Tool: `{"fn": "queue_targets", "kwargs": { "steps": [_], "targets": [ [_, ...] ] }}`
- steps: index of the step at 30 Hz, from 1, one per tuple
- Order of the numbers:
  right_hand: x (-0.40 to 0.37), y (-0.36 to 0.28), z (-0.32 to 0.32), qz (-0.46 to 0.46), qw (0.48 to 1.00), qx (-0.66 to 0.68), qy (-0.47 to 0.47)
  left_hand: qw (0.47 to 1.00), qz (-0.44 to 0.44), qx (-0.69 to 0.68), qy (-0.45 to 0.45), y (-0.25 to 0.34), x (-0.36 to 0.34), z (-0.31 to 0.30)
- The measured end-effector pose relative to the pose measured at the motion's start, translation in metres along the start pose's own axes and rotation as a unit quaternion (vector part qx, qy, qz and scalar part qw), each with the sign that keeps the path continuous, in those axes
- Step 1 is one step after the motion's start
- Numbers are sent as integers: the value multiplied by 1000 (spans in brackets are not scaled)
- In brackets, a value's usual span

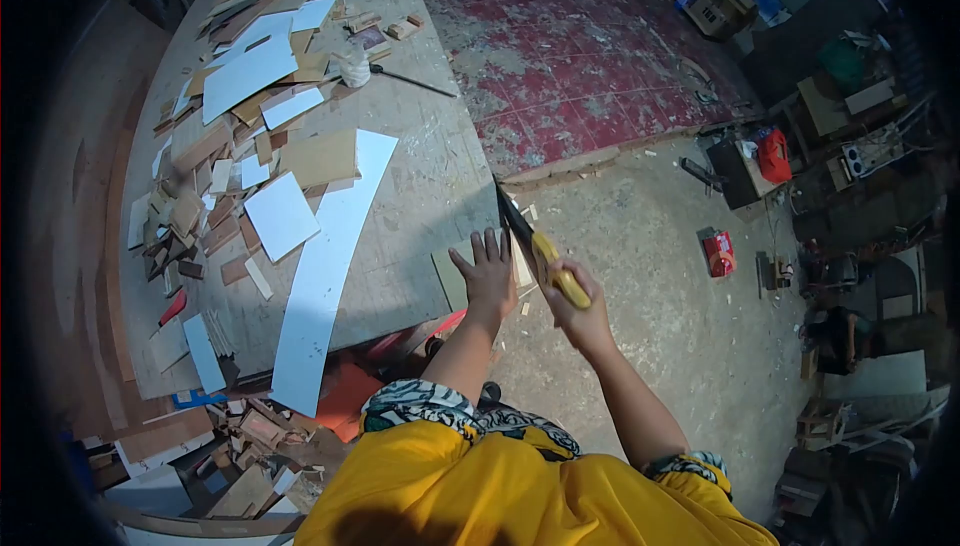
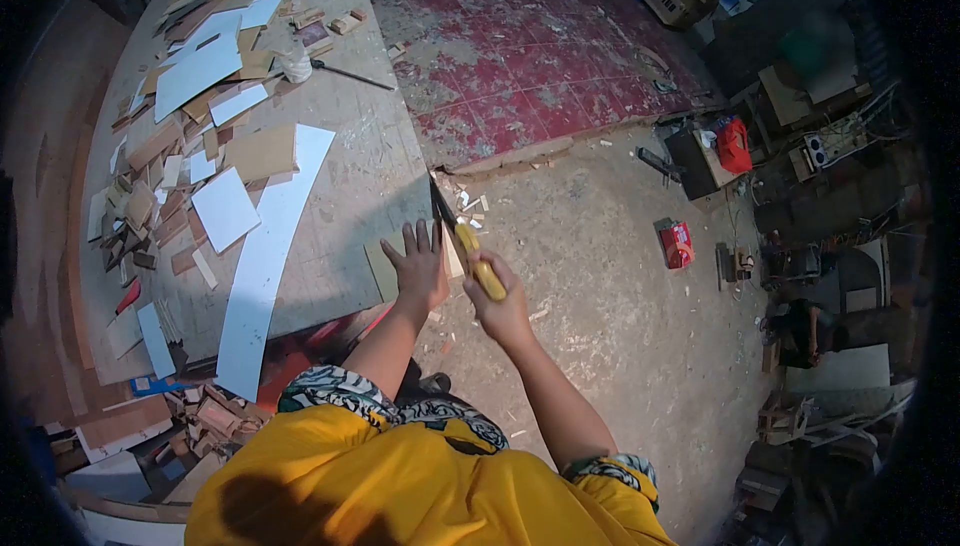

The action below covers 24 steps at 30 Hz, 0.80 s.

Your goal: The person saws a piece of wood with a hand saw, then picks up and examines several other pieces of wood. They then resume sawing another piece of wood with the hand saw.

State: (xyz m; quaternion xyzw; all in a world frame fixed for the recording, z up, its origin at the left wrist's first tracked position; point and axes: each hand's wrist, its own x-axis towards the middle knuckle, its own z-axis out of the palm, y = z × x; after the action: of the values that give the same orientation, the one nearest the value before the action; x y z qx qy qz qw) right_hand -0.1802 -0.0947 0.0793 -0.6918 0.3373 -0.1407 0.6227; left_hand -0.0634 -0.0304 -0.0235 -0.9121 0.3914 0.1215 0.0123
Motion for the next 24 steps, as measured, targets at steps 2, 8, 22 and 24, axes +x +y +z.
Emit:
{"fn": "queue_targets", "kwargs": {
  "steps": [2,8,22,24],
  "targets": [
    [-1,-12,0,16,1000,-12,-10,1000,12,6,10,-2,-1,2],
    [64,-1,13,19,998,64,-13,999,8,-6,38,-2,-2,5],
    [43,-2,15,-43,997,-53,-27,998,13,-6,60,-4,5,23],
    [32,-4,-1,41,999,18,-27,999,-2,12,53,-2,2,15]
  ]
}}
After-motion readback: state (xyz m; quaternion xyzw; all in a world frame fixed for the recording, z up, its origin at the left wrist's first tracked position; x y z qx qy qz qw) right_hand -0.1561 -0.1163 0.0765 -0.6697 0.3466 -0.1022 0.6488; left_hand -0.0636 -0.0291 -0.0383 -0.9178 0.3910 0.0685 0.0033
